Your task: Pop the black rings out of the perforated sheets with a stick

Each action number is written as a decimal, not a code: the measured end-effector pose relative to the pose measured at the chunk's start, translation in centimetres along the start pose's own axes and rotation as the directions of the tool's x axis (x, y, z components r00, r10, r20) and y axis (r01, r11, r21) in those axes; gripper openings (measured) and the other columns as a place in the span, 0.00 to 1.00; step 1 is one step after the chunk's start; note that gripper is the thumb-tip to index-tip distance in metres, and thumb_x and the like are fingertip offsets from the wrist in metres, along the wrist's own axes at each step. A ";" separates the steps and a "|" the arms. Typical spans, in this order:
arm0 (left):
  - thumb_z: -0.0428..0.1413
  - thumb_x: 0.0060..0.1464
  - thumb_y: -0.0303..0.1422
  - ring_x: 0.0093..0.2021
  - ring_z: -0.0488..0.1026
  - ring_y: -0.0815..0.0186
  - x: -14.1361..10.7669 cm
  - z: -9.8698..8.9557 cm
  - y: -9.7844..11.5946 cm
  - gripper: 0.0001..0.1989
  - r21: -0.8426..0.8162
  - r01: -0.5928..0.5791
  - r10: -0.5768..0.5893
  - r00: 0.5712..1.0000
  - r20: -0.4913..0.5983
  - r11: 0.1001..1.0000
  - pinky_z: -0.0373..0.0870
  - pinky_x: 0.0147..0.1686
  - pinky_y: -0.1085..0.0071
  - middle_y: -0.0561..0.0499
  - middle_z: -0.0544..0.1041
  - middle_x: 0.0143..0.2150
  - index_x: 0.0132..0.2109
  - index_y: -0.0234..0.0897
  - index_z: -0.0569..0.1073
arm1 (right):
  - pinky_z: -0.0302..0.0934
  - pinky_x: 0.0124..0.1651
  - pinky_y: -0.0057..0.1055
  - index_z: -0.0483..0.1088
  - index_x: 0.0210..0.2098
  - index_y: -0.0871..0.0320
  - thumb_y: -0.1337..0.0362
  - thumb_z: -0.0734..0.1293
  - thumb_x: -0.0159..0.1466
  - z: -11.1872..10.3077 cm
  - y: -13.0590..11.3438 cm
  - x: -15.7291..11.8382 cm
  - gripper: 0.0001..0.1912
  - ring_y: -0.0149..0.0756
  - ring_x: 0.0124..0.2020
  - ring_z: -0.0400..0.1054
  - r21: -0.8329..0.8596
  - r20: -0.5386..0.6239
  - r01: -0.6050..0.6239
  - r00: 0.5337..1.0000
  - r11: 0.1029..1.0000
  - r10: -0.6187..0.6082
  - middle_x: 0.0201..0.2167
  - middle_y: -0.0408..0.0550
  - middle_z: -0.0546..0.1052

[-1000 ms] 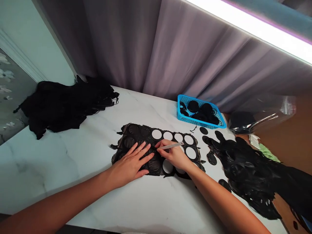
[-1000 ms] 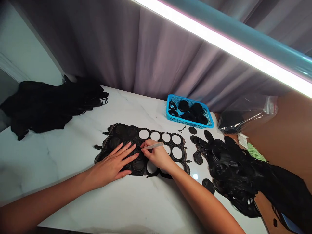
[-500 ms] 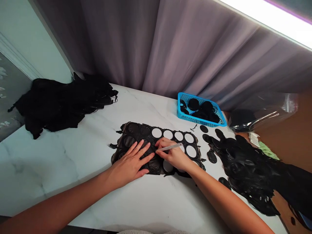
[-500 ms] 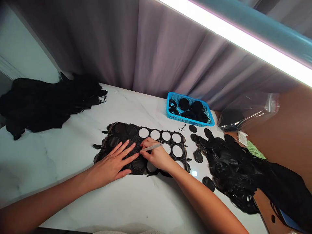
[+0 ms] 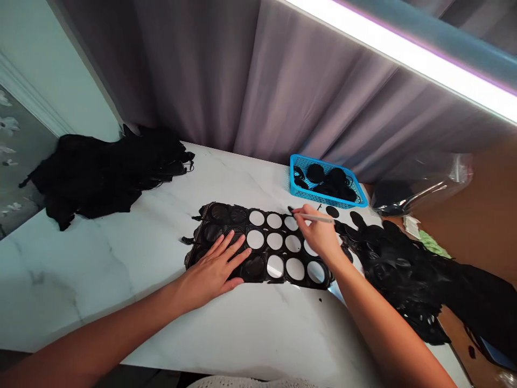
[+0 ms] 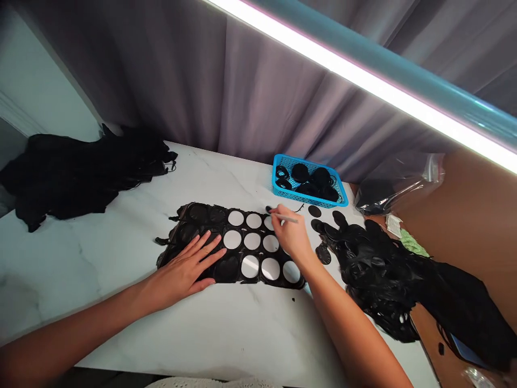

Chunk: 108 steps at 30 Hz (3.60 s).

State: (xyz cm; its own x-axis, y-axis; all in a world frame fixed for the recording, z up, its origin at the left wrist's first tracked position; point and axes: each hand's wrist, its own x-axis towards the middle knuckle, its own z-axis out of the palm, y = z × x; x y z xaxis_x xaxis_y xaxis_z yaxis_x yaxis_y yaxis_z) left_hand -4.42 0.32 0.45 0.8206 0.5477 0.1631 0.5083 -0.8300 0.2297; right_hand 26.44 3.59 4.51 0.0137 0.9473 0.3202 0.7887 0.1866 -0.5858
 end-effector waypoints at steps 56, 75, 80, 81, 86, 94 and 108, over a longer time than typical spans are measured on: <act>0.50 0.67 0.43 0.70 0.53 0.52 -7.2 -1.2 3.0 0.27 0.085 0.107 -0.109 0.994 0.014 0.991 0.58 0.64 0.53 0.42 0.53 0.72 0.68 0.42 0.59 | 0.62 0.39 0.31 0.66 0.27 0.56 0.67 0.65 0.66 7.0 -8.6 -6.2 0.10 0.34 0.39 0.67 0.521 0.470 0.037 0.822 0.853 -0.322 0.39 0.47 0.73; 0.53 0.65 0.41 0.71 0.48 0.45 -7.5 -0.7 3.1 0.28 0.067 0.137 -0.135 0.990 -0.029 0.988 0.58 0.64 0.49 0.43 0.40 0.75 0.69 0.45 0.59 | 0.63 0.46 0.40 0.66 0.37 0.56 0.71 0.61 0.63 7.3 -7.7 -5.7 0.04 0.45 0.42 0.65 0.129 0.385 0.425 0.811 0.896 -0.440 0.41 0.55 0.73; 0.54 0.64 0.42 0.70 0.50 0.43 -7.8 -0.8 3.3 0.28 0.083 0.136 -0.132 0.990 -0.053 0.987 0.60 0.62 0.49 0.41 0.44 0.74 0.68 0.46 0.60 | 0.60 0.39 0.36 0.64 0.33 0.56 0.68 0.57 0.67 5.4 -3.4 -0.1 0.07 0.42 0.35 0.67 -0.012 0.049 0.149 0.988 0.989 -0.148 0.34 0.53 0.75; 0.54 0.64 0.43 0.70 0.52 0.43 -7.6 -1.0 3.3 0.27 0.084 0.141 -0.136 0.989 -0.057 0.986 0.62 0.61 0.49 0.41 0.46 0.74 0.67 0.46 0.61 | 0.60 0.37 0.35 0.64 0.34 0.56 0.67 0.58 0.67 5.2 -3.2 0.5 0.06 0.41 0.33 0.67 0.025 0.050 0.133 0.990 0.991 -0.134 0.34 0.52 0.75; 0.51 0.66 0.41 0.68 0.58 0.50 -4.6 -2.1 2.3 0.23 0.061 0.214 -0.209 0.974 -0.083 0.975 0.63 0.61 0.52 0.40 0.60 0.69 0.65 0.41 0.65 | 0.59 0.35 0.30 0.68 0.37 0.56 0.68 0.61 0.66 6.7 -5.4 0.1 0.05 0.34 0.30 0.67 0.270 0.272 0.189 0.926 0.944 -0.263 0.31 0.45 0.75; 0.53 0.64 0.44 0.71 0.49 0.45 -3.0 -0.7 -0.8 0.30 0.130 0.170 -0.167 0.985 -0.035 0.977 0.56 0.64 0.46 0.39 0.53 0.72 0.68 0.39 0.59 | 0.61 0.43 0.33 0.65 0.29 0.56 0.69 0.65 0.65 8.6 -6.6 -0.4 0.08 0.36 0.40 0.66 0.478 0.431 0.175 0.807 0.860 -0.404 0.39 0.48 0.72; 0.54 0.64 0.43 0.71 0.46 0.44 -3.5 -0.6 -1.0 0.29 0.081 0.158 -0.156 0.987 -0.023 0.984 0.54 0.65 0.45 0.41 0.51 0.73 0.68 0.42 0.60 | 0.64 0.45 0.34 0.64 0.29 0.56 0.71 0.62 0.67 8.5 -7.5 -1.4 0.09 0.37 0.41 0.66 0.407 0.470 0.217 0.783 0.887 -0.407 0.41 0.50 0.69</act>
State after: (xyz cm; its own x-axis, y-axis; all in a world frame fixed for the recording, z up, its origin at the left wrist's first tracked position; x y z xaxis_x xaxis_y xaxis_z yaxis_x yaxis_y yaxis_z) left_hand -7.98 -0.73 0.18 0.7247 0.6731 0.1475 0.6510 -0.7389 0.1737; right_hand 15.29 3.07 2.14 -0.5991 0.7885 0.1392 0.4530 0.4772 -0.7531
